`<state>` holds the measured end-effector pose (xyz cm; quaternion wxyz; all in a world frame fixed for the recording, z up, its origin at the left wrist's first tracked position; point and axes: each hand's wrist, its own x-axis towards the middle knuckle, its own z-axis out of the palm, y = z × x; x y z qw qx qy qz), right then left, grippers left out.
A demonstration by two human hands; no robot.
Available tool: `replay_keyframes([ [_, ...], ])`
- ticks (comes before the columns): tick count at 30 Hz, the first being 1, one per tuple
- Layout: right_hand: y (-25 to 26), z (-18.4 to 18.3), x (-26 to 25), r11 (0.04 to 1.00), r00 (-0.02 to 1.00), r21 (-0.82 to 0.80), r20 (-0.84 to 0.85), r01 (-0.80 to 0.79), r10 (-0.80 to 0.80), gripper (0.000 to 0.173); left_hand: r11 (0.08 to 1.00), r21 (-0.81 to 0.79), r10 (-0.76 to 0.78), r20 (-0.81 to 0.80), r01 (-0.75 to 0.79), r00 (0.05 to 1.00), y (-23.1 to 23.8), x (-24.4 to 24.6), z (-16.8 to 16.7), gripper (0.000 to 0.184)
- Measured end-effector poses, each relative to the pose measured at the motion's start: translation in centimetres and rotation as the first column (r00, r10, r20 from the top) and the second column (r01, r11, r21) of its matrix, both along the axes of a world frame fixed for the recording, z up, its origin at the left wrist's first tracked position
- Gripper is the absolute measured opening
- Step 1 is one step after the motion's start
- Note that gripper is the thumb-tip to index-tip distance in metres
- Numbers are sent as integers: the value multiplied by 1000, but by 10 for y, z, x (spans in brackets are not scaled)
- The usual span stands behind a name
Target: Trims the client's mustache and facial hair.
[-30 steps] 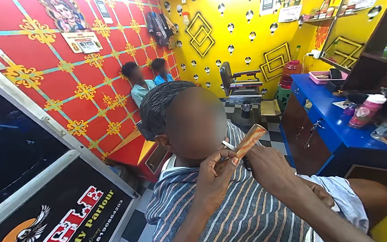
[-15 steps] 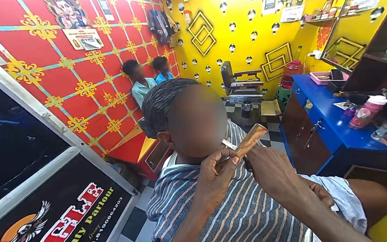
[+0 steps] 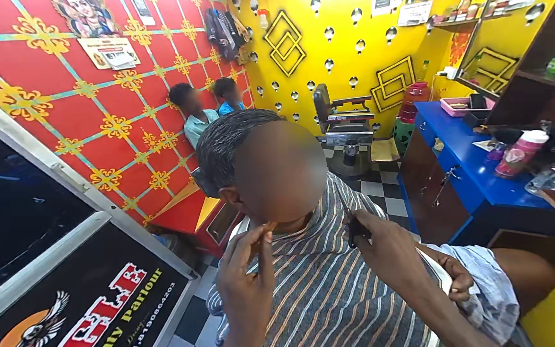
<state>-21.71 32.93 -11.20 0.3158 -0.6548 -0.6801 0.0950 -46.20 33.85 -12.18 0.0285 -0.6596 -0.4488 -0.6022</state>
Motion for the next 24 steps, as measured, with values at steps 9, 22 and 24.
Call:
replay_keyframes([
  [9, -18, -25, -9, 997, 929, 38, -359, -74, 83, 25, 994, -109, -14, -161, -4, 987, -4, -10, 2, 20],
  [22, -90, -35, -161, 618, 343, 47, -798, -784, 496, 29, 870, -450, -110, 221, 201, 969, -97, -112, -11, 16],
  [24, -90, -50, -195, 676, 338, 0, -866, -737, 368, 29, 831, -494, -81, 347, 255, 934, -110, -144, -11, 15],
])
